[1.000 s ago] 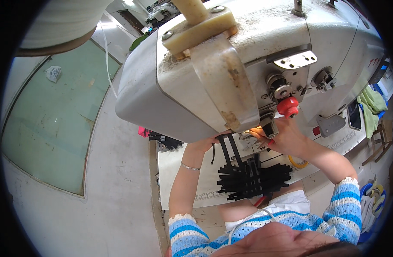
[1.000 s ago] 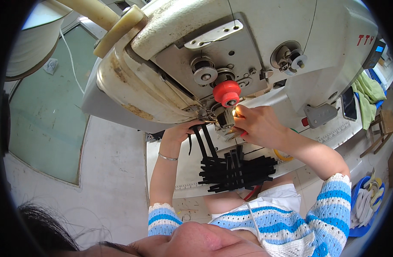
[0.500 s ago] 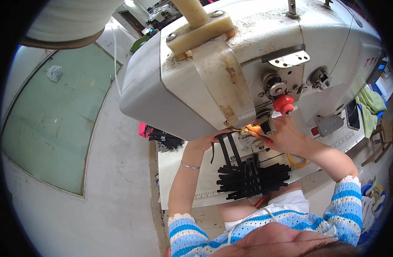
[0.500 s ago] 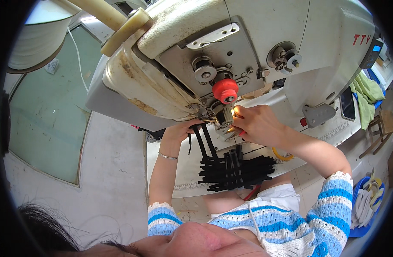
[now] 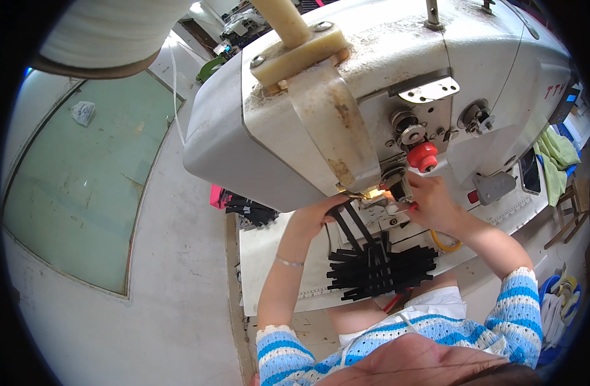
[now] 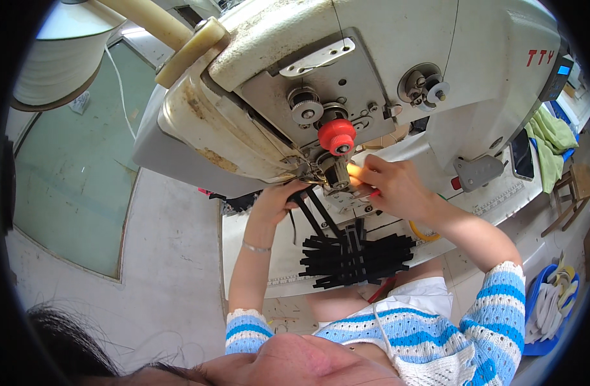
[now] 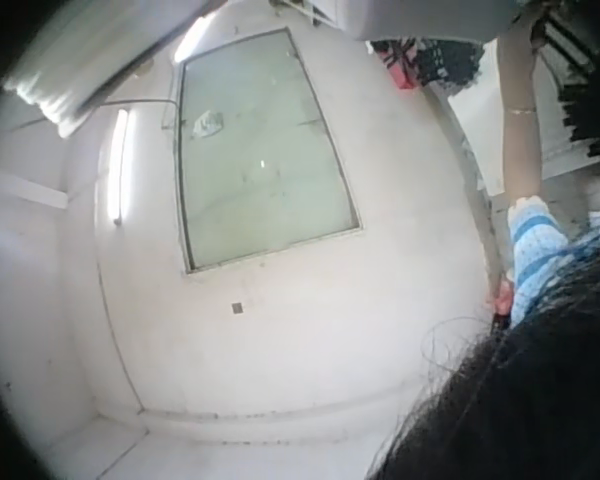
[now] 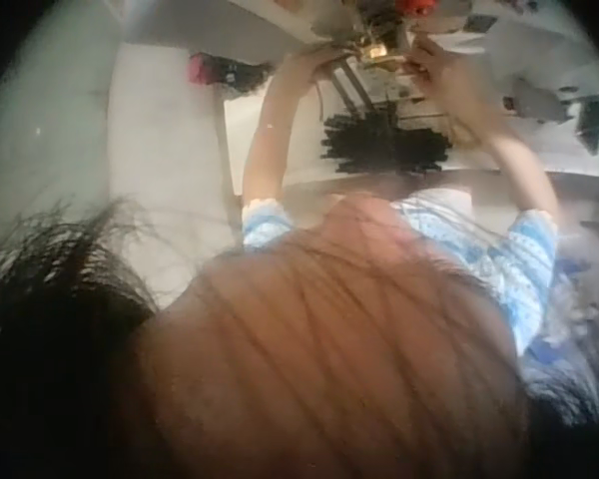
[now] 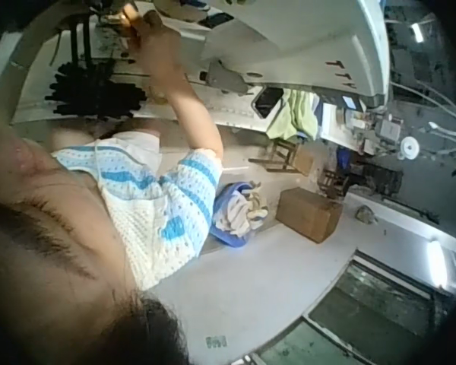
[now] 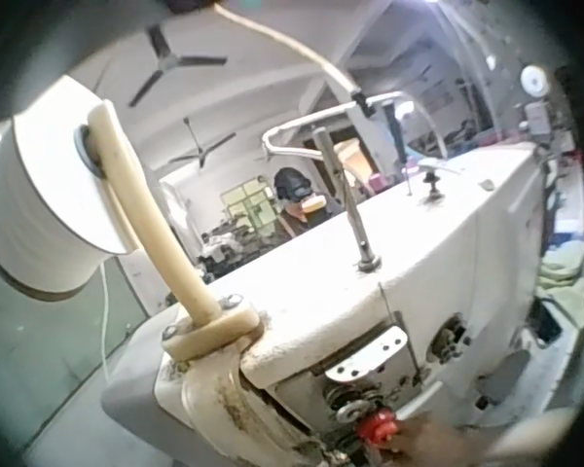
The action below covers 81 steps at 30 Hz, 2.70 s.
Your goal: The person prepares thread on a sewing machine, then stitches crisscrossed straps together using the sewing machine and trims thread with thread snips.
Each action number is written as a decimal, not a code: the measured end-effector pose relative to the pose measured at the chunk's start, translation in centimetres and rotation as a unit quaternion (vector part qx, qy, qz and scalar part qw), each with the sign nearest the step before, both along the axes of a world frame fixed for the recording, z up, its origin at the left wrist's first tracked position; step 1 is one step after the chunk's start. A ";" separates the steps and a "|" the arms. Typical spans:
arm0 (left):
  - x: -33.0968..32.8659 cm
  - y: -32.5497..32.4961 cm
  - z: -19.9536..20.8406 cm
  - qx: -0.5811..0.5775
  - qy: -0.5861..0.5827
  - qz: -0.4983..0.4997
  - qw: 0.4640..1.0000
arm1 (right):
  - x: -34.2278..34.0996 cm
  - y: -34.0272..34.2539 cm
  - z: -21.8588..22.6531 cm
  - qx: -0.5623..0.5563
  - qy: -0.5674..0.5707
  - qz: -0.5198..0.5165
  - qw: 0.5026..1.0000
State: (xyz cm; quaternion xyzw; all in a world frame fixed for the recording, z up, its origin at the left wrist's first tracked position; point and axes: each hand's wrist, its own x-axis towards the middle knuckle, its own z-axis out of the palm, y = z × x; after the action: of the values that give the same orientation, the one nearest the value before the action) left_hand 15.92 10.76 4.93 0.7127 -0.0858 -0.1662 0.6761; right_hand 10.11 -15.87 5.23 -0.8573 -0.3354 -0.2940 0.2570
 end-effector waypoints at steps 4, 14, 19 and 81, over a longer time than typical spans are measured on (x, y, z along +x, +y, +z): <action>-6.3 -3.4 0.8 -0.045 0.030 0.093 0.994 | -1.4 -1.0 -0.3 0.192 0.072 -0.040 0.978; -10.3 -8.9 -2.2 -0.052 -0.119 0.253 0.959 | -3.3 -3.1 -1.5 0.332 0.108 -0.150 0.925; -10.3 -8.8 -1.8 -0.040 -0.119 0.251 0.960 | -3.6 -3.5 -2.0 0.337 0.116 -0.163 0.920; -14.2 0.5 -0.3 0.322 -0.723 0.132 0.597 | -7.1 1.5 -0.1 0.279 0.394 0.166 0.860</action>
State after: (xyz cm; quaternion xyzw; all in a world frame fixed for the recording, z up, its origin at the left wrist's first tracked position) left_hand 1.73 11.25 4.65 0.7747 -0.3923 0.4776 0.1335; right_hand 2.98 -14.35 5.12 -0.7256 -0.2479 0.0344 0.6410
